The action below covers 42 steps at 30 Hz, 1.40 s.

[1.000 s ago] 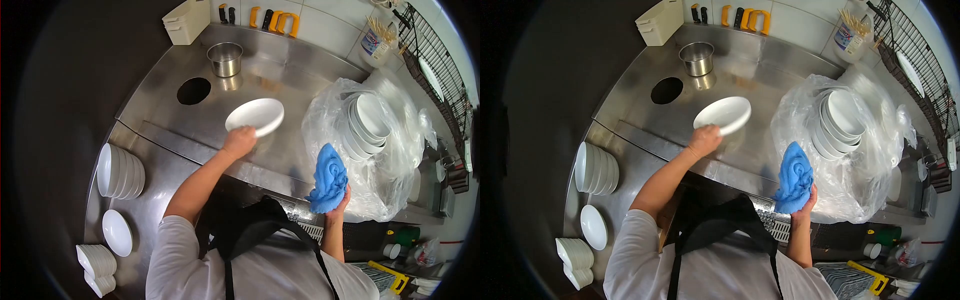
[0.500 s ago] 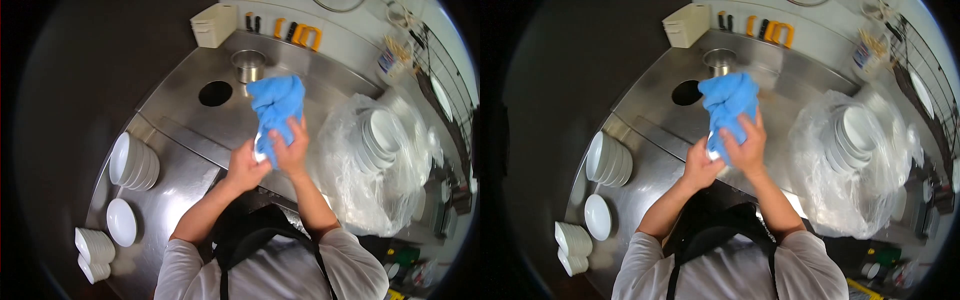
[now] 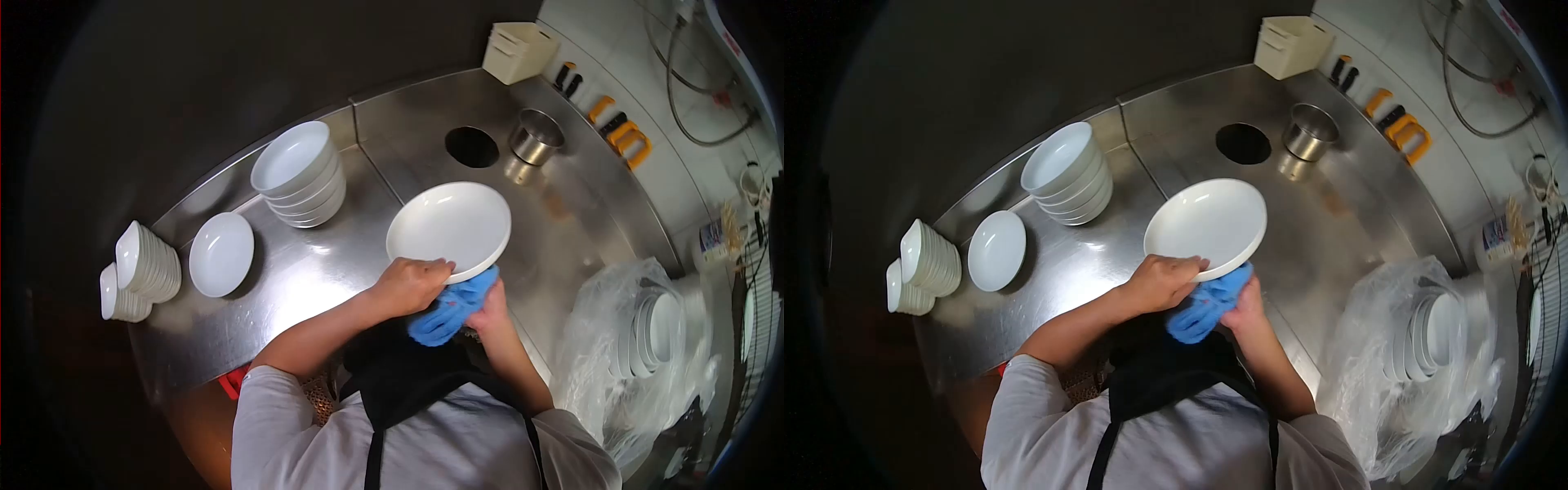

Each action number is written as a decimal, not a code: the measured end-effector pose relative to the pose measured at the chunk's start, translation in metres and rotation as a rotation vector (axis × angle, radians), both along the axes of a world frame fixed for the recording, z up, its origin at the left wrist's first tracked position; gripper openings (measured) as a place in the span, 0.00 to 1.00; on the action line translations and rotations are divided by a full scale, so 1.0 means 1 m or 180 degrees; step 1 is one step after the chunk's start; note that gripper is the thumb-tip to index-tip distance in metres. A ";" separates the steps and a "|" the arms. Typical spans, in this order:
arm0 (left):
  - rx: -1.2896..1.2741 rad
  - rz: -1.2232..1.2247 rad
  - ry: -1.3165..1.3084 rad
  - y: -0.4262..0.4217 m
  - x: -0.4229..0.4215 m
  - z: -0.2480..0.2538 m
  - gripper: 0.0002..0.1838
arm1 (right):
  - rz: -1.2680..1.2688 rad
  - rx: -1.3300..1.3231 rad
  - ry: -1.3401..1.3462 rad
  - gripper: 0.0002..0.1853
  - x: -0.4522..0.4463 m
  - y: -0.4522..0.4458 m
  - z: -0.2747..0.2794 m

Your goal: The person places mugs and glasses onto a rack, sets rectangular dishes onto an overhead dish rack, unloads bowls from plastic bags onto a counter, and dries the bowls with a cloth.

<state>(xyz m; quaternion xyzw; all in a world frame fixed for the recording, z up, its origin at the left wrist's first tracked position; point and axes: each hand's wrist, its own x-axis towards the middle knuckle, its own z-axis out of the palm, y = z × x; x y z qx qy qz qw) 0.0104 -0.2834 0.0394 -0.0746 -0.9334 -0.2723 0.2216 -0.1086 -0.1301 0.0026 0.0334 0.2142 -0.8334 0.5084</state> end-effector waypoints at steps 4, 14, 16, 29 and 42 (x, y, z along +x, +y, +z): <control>0.0419 -0.0034 -0.0097 -0.035 0.035 -0.032 0.13 | -0.0005 -0.0045 0.0697 0.21 -0.016 0.004 0.014; -0.0412 -0.0079 -0.0156 -0.109 0.086 -0.096 0.11 | -0.0017 0.0340 0.2604 0.25 -0.033 -0.047 0.032; -0.0505 -0.0139 -0.0211 -0.118 0.097 -0.103 0.09 | 0.0518 0.0579 0.4065 0.29 -0.029 -0.071 0.034; 0.0358 0.0420 0.0229 -0.110 0.133 -0.118 0.14 | 0.1374 0.0274 0.9092 0.18 -0.008 -0.204 -0.074; 0.1147 0.0941 0.0822 -0.076 0.120 -0.156 0.54 | 0.1445 0.2507 0.6388 0.18 0.094 -0.140 -0.054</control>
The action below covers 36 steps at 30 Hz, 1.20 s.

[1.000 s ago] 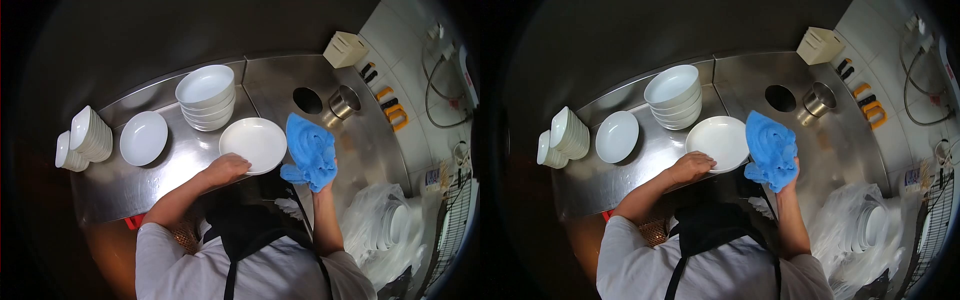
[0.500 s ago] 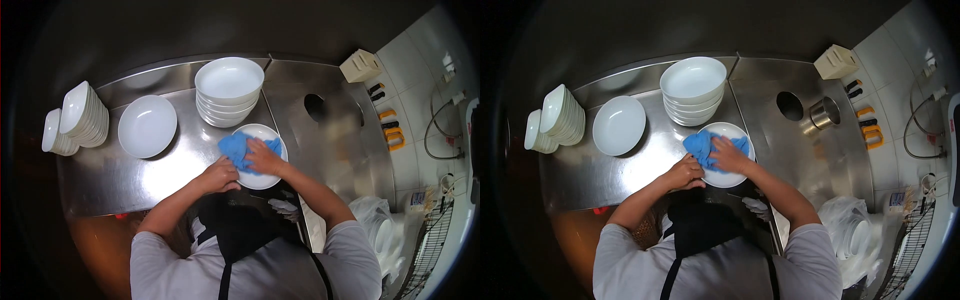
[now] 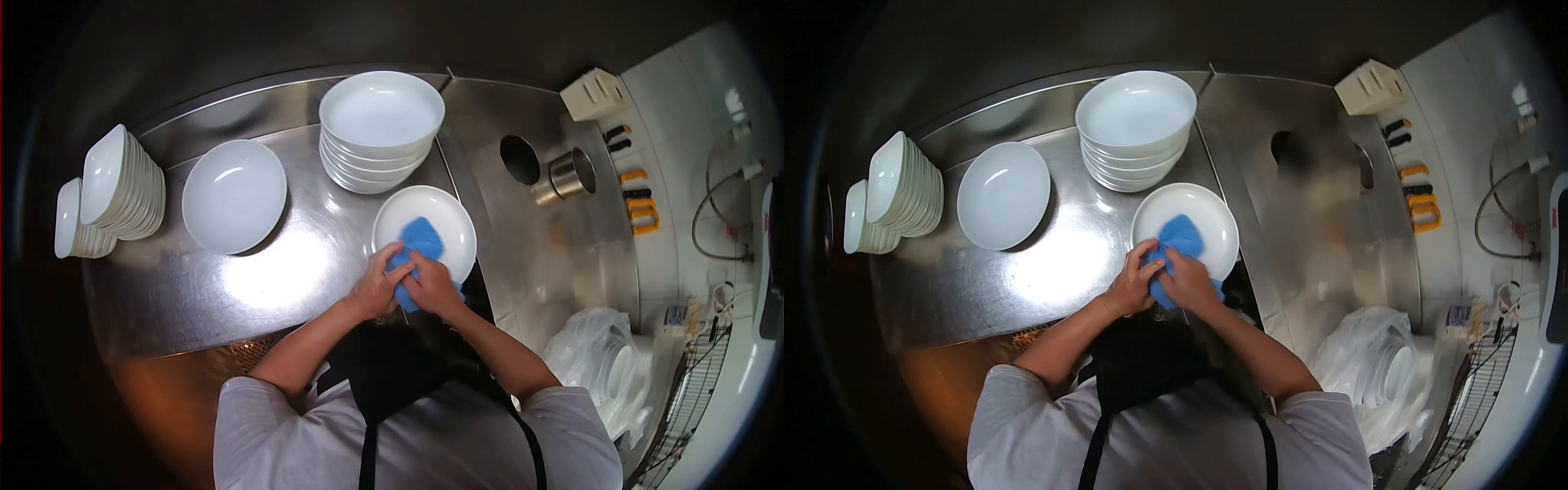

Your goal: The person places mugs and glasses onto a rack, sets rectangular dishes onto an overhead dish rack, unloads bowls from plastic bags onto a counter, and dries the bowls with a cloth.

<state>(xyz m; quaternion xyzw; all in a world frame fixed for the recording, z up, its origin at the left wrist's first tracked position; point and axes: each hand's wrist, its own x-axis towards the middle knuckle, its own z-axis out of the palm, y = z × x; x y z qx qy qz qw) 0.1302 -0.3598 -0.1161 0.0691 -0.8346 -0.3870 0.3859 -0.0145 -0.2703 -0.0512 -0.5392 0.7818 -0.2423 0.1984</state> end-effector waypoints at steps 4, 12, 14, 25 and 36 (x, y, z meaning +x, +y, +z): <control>-0.0177 0.0349 0.0359 0.002 -0.008 0.013 0.60 | -0.1038 -0.0372 -0.4067 0.22 -0.019 -0.017 -0.010; -0.1301 -0.0190 -0.1330 -0.003 0.007 0.028 0.14 | -0.0779 -0.2624 -0.5183 0.28 -0.115 0.103 -0.002; -0.1315 -0.0161 -0.1061 0.001 0.016 0.032 0.10 | -0.1230 -0.2817 -0.5555 0.29 -0.131 0.141 -0.008; -0.1257 0.1591 -0.1179 0.042 0.148 0.145 0.07 | -0.1486 -0.3136 -0.5568 0.27 -0.129 0.250 -0.028; -0.1461 0.3227 -0.1725 -0.095 0.147 0.068 0.08 | -0.0745 -0.3341 -0.5623 0.26 -0.128 0.234 -0.032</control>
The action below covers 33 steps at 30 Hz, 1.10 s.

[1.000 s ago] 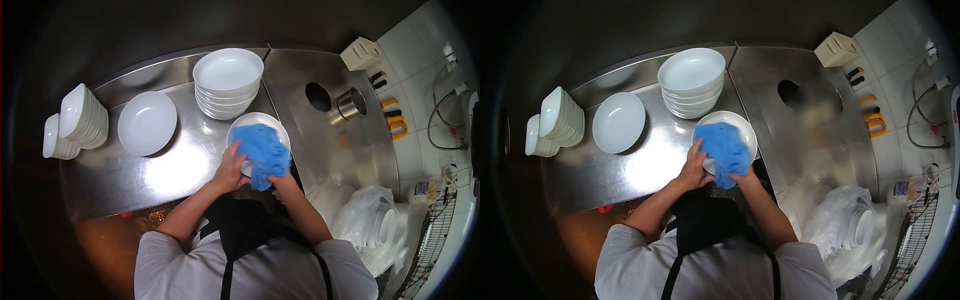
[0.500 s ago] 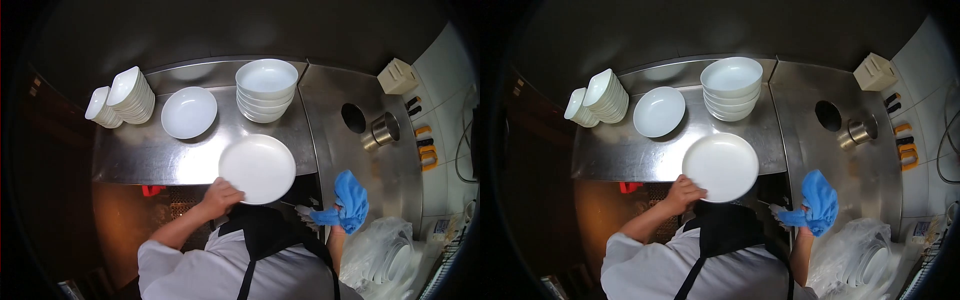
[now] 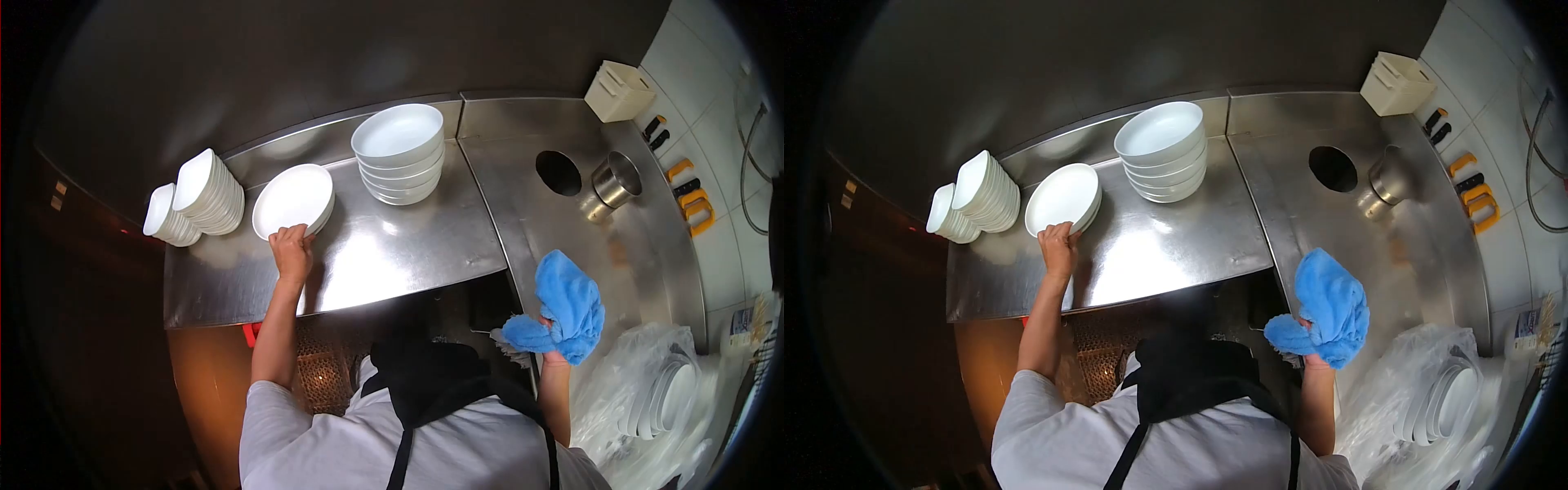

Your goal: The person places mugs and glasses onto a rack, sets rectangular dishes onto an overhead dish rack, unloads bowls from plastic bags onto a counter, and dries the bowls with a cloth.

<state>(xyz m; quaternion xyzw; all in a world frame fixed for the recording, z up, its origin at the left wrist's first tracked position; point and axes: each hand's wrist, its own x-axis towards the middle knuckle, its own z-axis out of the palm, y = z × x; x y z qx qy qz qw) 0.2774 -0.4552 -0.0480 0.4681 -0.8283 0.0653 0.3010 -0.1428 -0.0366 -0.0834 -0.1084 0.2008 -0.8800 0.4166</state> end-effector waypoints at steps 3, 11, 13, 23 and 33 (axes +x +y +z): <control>0.0048 0.0124 -0.0064 -0.004 -0.003 -0.013 0.08 | -0.0061 -0.0015 0.0047 0.25 0.003 0.015 0.002; 0.0076 0.0204 -0.0145 -0.011 -0.003 -0.025 0.16 | -0.0335 0.0028 0.0038 0.26 0.033 0.037 0.004; 0.0320 0.0366 -0.0428 -0.010 -0.007 -0.021 0.20 | -0.0640 0.0117 -0.0169 0.29 0.046 0.032 0.016; 0.0726 -0.1378 0.1370 0.070 -0.090 -0.016 0.27 | -0.1190 0.0276 -0.0444 0.22 0.077 0.005 0.057; 0.2633 -0.5213 -0.0010 0.185 -0.259 0.012 0.11 | -0.2038 0.0145 -0.0421 0.32 0.134 0.076 0.087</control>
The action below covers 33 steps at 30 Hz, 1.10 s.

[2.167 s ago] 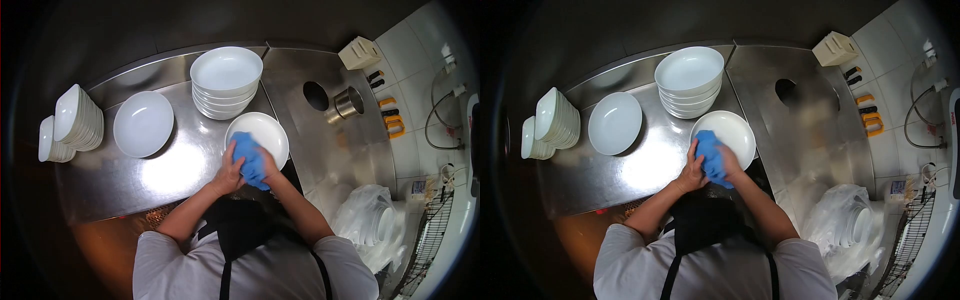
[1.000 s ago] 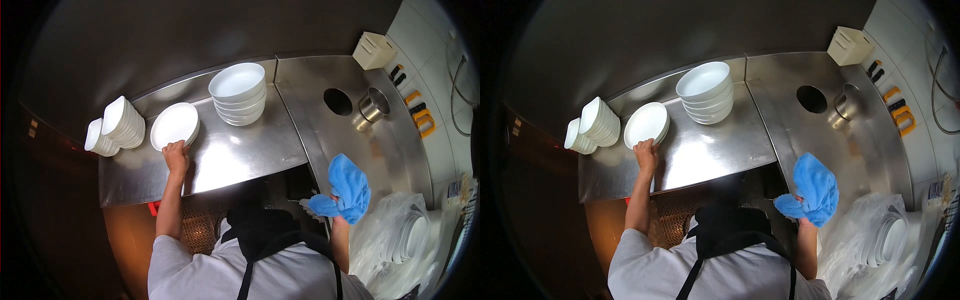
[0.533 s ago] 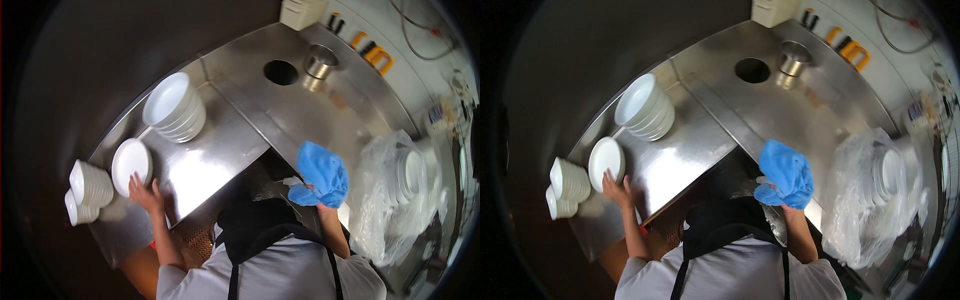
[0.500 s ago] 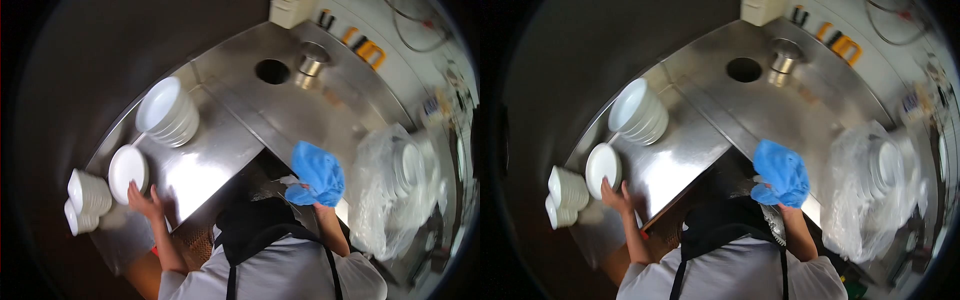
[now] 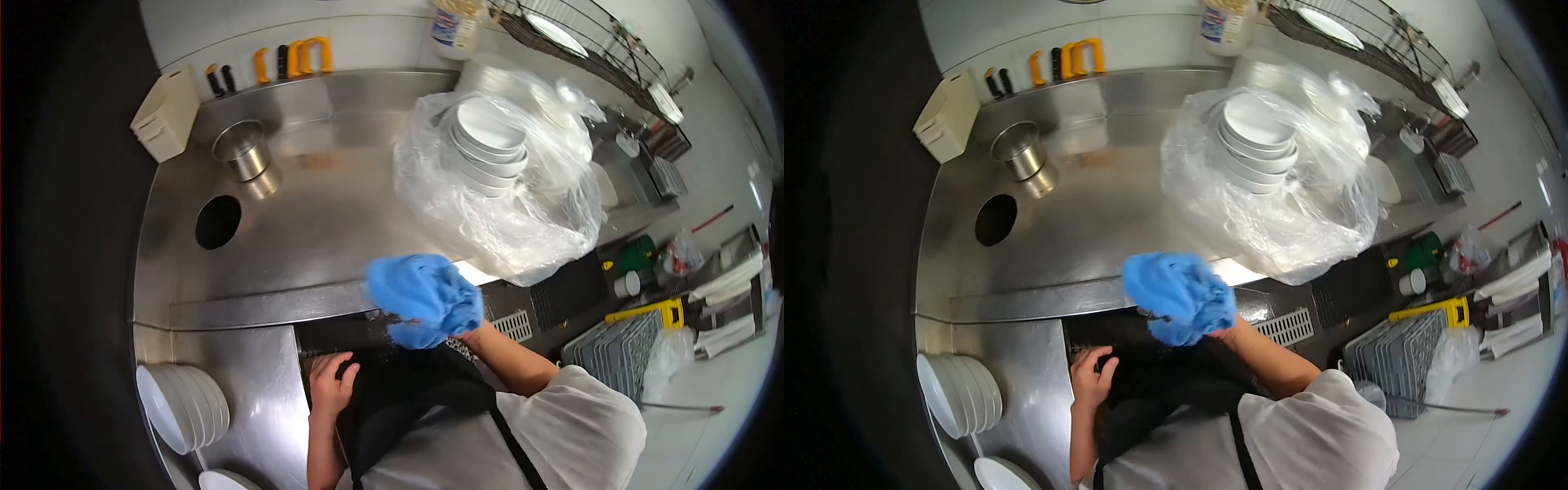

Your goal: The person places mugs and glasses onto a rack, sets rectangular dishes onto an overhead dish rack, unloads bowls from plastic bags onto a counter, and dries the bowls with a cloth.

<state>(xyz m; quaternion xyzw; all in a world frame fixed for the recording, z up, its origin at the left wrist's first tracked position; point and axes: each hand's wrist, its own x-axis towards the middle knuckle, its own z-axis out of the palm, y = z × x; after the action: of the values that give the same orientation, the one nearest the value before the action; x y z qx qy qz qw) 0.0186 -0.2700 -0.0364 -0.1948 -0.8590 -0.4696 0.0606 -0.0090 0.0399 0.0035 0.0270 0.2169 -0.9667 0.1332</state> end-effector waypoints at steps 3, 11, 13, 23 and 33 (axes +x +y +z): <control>-0.0159 -0.0631 -0.0005 0.029 -0.041 0.022 0.12 | -0.1115 0.4368 0.0690 0.33 0.025 0.046 -0.003; 0.0042 -0.1756 0.0513 0.220 -0.144 0.119 0.19 | -0.2404 0.0874 0.0027 0.24 0.027 0.177 -0.008; -0.0279 -0.1971 0.1068 0.284 -0.186 0.126 0.19 | -0.2387 0.1183 -0.0058 0.24 0.029 0.209 -0.018; -0.2105 -0.2674 0.1140 0.440 -0.369 0.099 0.12 | -0.3039 0.0385 -0.0271 0.26 0.033 0.295 -0.014; -0.0833 -0.2210 0.1412 0.454 -0.346 0.126 0.17 | -0.3180 0.0433 -0.0541 0.28 0.036 0.335 -0.041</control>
<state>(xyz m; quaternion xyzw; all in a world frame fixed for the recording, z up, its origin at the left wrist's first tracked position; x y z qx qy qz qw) -0.3275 0.1838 0.0896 -0.5745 -0.7610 -0.2959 0.0569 0.0267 0.3751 -0.0376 0.2145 0.2283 -0.8905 -0.3301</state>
